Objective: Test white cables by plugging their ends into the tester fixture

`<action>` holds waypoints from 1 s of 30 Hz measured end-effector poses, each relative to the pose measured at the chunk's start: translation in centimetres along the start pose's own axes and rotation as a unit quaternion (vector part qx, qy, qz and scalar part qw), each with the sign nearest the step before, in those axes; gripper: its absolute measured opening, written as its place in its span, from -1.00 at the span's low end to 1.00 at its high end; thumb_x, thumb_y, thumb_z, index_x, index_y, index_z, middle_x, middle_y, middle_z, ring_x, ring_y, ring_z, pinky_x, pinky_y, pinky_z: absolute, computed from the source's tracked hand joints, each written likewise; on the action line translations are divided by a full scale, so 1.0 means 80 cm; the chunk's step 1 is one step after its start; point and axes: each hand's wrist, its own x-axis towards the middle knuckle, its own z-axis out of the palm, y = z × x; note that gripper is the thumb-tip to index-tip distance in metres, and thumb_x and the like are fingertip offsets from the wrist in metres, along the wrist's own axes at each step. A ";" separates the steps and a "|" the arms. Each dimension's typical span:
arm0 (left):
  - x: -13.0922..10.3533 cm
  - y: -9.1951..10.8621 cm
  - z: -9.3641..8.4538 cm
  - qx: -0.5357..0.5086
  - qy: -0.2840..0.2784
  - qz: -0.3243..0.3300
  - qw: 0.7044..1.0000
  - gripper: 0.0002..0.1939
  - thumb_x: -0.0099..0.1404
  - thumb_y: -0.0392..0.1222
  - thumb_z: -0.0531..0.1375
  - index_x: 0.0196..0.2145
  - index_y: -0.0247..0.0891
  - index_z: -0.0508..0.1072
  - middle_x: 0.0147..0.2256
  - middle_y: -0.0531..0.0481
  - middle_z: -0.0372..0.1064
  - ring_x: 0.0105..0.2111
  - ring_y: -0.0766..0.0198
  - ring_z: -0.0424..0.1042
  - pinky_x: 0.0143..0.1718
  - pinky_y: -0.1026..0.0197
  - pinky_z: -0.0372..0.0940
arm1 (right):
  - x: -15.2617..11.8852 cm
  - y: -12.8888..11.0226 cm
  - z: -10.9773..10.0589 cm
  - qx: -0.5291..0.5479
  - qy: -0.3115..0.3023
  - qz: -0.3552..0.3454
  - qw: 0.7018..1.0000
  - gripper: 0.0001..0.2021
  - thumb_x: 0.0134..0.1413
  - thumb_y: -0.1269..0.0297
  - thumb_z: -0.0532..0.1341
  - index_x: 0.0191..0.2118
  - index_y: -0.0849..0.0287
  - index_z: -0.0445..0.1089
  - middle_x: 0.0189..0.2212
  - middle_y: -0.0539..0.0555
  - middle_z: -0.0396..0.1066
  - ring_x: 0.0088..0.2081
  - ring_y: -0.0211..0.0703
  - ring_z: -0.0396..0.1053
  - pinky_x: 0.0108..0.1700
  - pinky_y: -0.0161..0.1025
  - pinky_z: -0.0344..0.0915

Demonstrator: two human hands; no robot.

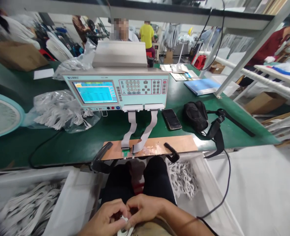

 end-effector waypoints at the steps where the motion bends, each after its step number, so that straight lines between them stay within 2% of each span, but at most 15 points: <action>1: 0.003 -0.002 0.002 -0.009 -0.001 0.009 1.000 -0.87 0.02 -0.38 0.17 -0.43 -0.27 0.48 -0.44 0.04 0.36 -0.47 0.35 0.28 -0.48 0.36 0.10 | -0.002 0.003 -0.002 0.047 -0.005 0.007 0.999 -0.63 -0.26 0.03 0.37 -0.43 0.23 0.37 -0.50 -0.09 0.26 -0.45 -0.31 0.21 -0.39 -0.39 0.19; 3: 0.008 -0.009 0.007 -0.036 0.019 0.016 0.999 -0.87 0.01 -0.38 0.16 -0.42 -0.27 0.44 -0.51 0.09 0.31 -0.54 0.39 0.23 -0.53 0.37 0.08 | -0.005 0.008 -0.003 0.134 0.000 0.013 0.991 -0.64 -0.25 0.05 0.38 -0.41 0.23 0.38 -0.48 -0.07 0.28 -0.44 -0.30 0.22 -0.36 -0.36 0.19; 4: 0.012 -0.014 0.009 -0.050 0.047 0.013 0.998 -0.89 0.01 -0.37 0.15 -0.43 -0.27 0.41 -0.55 0.12 0.26 -0.57 0.40 0.19 -0.56 0.38 0.06 | -0.005 0.008 -0.003 0.167 0.022 0.008 0.986 -0.65 -0.25 0.07 0.38 -0.40 0.23 0.38 -0.48 -0.06 0.29 -0.44 -0.30 0.22 -0.35 -0.35 0.19; 7: 0.029 -0.027 0.010 -0.093 0.173 -0.010 0.981 -0.91 0.04 -0.30 0.15 -0.41 -0.25 0.39 -0.61 0.17 0.16 -0.62 0.42 0.15 -0.60 0.39 0.07 | 0.004 0.002 -0.008 0.202 0.154 -0.039 0.966 -0.70 -0.17 0.10 0.35 -0.39 0.23 0.37 -0.52 -0.06 0.27 -0.49 -0.32 0.19 -0.39 -0.35 0.15; 9: 0.046 -0.031 0.006 -0.149 0.212 -0.035 0.965 -0.88 0.06 -0.21 0.16 -0.39 -0.26 0.40 -0.64 0.18 0.14 -0.68 0.43 0.12 -0.67 0.39 0.05 | 0.018 -0.008 -0.017 0.161 0.267 -0.080 0.947 -0.75 -0.07 0.12 0.29 -0.40 0.22 0.36 -0.55 -0.08 0.23 -0.52 -0.34 0.13 -0.46 -0.38 0.10; 11: 0.063 -0.029 -0.002 -0.258 0.197 -0.049 0.945 -0.84 0.08 -0.14 0.15 -0.39 -0.27 0.41 -0.67 0.18 0.13 -0.73 0.44 0.07 -0.74 0.39 0.02 | 0.035 -0.017 -0.029 0.099 0.359 -0.106 0.922 -0.78 0.00 0.14 0.24 -0.45 0.22 0.35 -0.58 -0.09 0.19 -0.54 -0.34 0.09 -0.48 -0.38 0.05; 13: 0.076 -0.025 -0.010 -0.392 0.153 -0.039 0.906 -0.83 0.09 -0.12 0.17 -0.42 -0.29 0.43 -0.64 0.15 0.18 -0.71 0.44 0.11 -0.73 0.38 0.07 | 0.050 -0.023 -0.041 0.069 0.413 -0.114 0.901 -0.75 0.00 0.15 0.22 -0.52 0.22 0.33 -0.62 -0.10 0.17 -0.55 -0.33 0.08 -0.50 -0.36 0.04; 16: 0.084 -0.022 -0.019 -0.527 0.084 -0.009 0.846 -0.80 0.02 -0.21 0.27 -0.35 -0.32 0.48 -0.50 0.04 0.33 -0.59 0.41 0.24 -0.61 0.36 0.20 | 0.065 -0.025 -0.054 0.081 0.438 -0.102 0.890 -0.74 -0.04 0.14 0.23 -0.55 0.22 0.33 -0.66 -0.10 0.16 -0.58 -0.33 0.08 -0.52 -0.35 0.04; 19: 0.086 -0.025 -0.021 -0.558 0.082 -0.009 0.826 -0.71 -0.03 -0.29 0.33 -0.27 -0.33 0.49 -0.44 0.00 0.38 -0.55 0.42 0.26 -0.55 0.35 0.25 | 0.068 -0.024 -0.058 0.082 0.450 -0.095 0.884 -0.76 -0.07 0.15 0.25 -0.54 0.23 0.36 -0.66 -0.09 0.19 -0.59 -0.32 0.10 -0.52 -0.35 0.06; 24: 0.097 -0.027 -0.012 -0.526 0.176 -0.035 0.831 -0.71 -0.02 -0.12 0.35 -0.35 -0.34 0.50 -0.59 0.08 0.29 -0.63 0.43 0.22 -0.65 0.39 0.17 | 0.067 -0.028 -0.056 0.105 0.458 -0.089 0.878 -0.77 -0.11 0.15 0.28 -0.53 0.23 0.40 -0.65 -0.07 0.28 -0.59 -0.31 0.17 -0.51 -0.35 0.10; 27: 0.104 -0.027 -0.013 -0.444 0.219 -0.031 0.868 -0.67 0.03 0.02 0.29 -0.38 -0.33 0.48 -0.66 0.13 0.23 -0.69 0.42 0.17 -0.70 0.38 0.12 | 0.069 -0.033 -0.054 0.151 0.449 -0.086 0.876 -0.75 -0.15 0.13 0.31 -0.54 0.24 0.40 -0.66 -0.07 0.31 -0.59 -0.31 0.18 -0.50 -0.35 0.12; 30: 0.106 -0.028 -0.024 -0.314 0.225 0.002 0.922 -0.64 0.12 0.09 0.19 -0.43 -0.33 0.47 -0.69 0.15 0.18 -0.69 0.40 0.14 -0.68 0.36 0.11 | 0.073 -0.040 -0.052 0.213 0.446 -0.071 0.866 -0.72 -0.22 0.11 0.35 -0.57 0.24 0.38 -0.68 -0.06 0.32 -0.62 -0.32 0.18 -0.54 -0.36 0.10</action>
